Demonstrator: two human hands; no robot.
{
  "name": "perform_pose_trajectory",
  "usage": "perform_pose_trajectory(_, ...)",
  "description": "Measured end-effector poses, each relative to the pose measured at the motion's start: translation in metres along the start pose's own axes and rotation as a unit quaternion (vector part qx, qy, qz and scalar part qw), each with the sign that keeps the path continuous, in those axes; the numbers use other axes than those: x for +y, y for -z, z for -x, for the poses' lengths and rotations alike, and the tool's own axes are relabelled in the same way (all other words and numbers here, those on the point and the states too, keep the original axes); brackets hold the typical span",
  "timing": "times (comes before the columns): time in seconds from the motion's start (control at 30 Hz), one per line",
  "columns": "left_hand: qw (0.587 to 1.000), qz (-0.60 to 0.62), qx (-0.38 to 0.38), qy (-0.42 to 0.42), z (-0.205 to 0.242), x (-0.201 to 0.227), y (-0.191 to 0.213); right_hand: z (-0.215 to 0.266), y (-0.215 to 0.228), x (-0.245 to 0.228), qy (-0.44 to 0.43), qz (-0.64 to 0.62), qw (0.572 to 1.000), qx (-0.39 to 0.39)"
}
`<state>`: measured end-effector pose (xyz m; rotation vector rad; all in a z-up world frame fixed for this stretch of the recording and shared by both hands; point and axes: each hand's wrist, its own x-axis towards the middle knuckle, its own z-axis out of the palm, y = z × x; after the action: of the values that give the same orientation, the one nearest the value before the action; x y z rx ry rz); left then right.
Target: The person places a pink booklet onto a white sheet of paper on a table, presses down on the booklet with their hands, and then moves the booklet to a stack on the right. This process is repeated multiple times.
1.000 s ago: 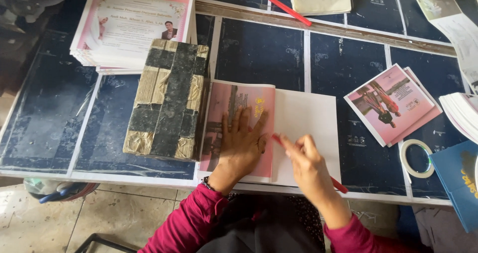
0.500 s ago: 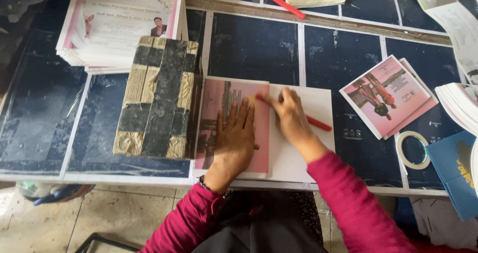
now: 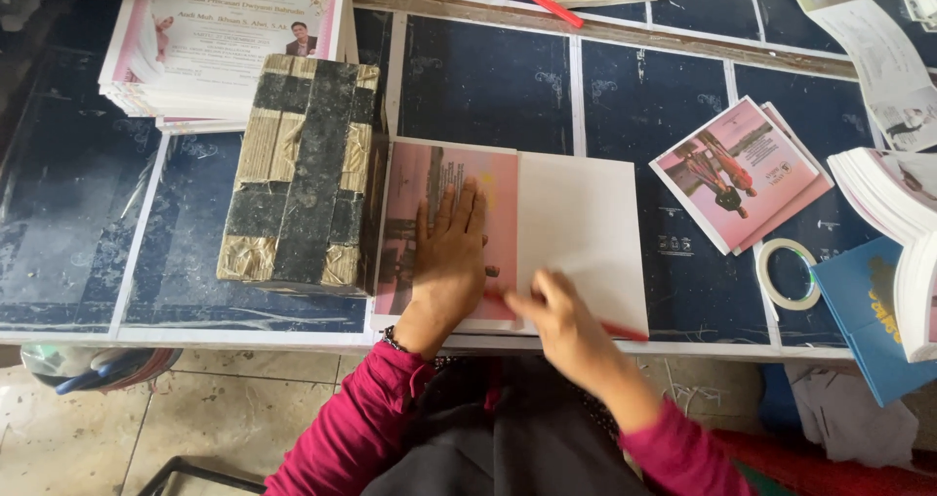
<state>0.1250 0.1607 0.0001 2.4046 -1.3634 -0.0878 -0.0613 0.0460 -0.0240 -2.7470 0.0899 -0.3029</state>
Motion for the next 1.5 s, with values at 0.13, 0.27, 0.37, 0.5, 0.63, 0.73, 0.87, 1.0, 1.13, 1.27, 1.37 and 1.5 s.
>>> perform_pose_trajectory(0.13, 1.0, -0.011, -0.013, 0.001, -0.002, -0.006, -0.009, 0.022, 0.022, -0.036, 0.044, 0.043, 0.998, 0.007)
perform_pose_trajectory(0.27, 1.0, -0.026, -0.015, 0.005, -0.008, -0.006, -0.009, 0.006, 0.058, -0.041, -0.032, -0.137, 0.989, 0.054)
perform_pose_trajectory(0.37, 0.999, -0.031, -0.014, 0.012, -0.01, -0.021, -0.035, -0.011, 0.039, -0.029, -0.186, -0.333, 0.916, 0.122)
perform_pose_trajectory(0.5, 0.995, 0.057, 0.075, 0.031, -0.002, -0.014, -0.014, -0.039, 0.008, -0.041, -0.328, -0.518, 0.766, 0.191)
perform_pose_trajectory(0.63, 0.982, 0.128, 0.14, 0.023, 0.0, -0.023, -0.017, -0.049, -0.012, -0.036, -0.363, -0.603, 0.683, 0.195)
perform_pose_trajectory(0.73, 0.968, 0.189, 0.165, 0.009, 0.0, -0.02, -0.004, -0.043, -0.019, -0.022, -0.385, -0.626, 0.661, 0.15)
perform_pose_trajectory(0.87, 0.94, 0.258, 0.222, 0.033, -0.004, -0.002, 0.02, -0.025, 0.063, 0.001, -0.373, -0.503, 0.732, 0.27)
perform_pose_trajectory(1.0, 0.924, 0.327, 0.196, 0.027, -0.031, 0.012, -0.014, 0.017, 0.122, 0.074, -0.384, -0.478, 0.683, 0.396)
perform_pose_trajectory(1.13, 0.945, 0.302, 0.124, -0.012, -0.052, 0.066, -0.044, 0.064, 0.14, 0.125, -0.396, -0.428, 0.688, 0.432)
perform_pose_trajectory(1.27, 0.97, 0.237, 0.04, -0.045, -0.07, 0.12, -0.074, 0.086, 0.134, 0.113, -0.434, -0.334, 0.727, 0.414)
perform_pose_trajectory(1.37, 0.983, 0.18, -0.007, -0.043, -0.074, 0.152, -0.074, 0.093, 0.132, 0.097, -0.433, -0.332, 0.733, 0.406)
perform_pose_trajectory(1.5, 0.99, 0.123, -0.063, -0.012, -0.078, 0.171, -0.085, 0.101, 0.129, 0.091, -0.401, -0.332, 0.754, 0.401)
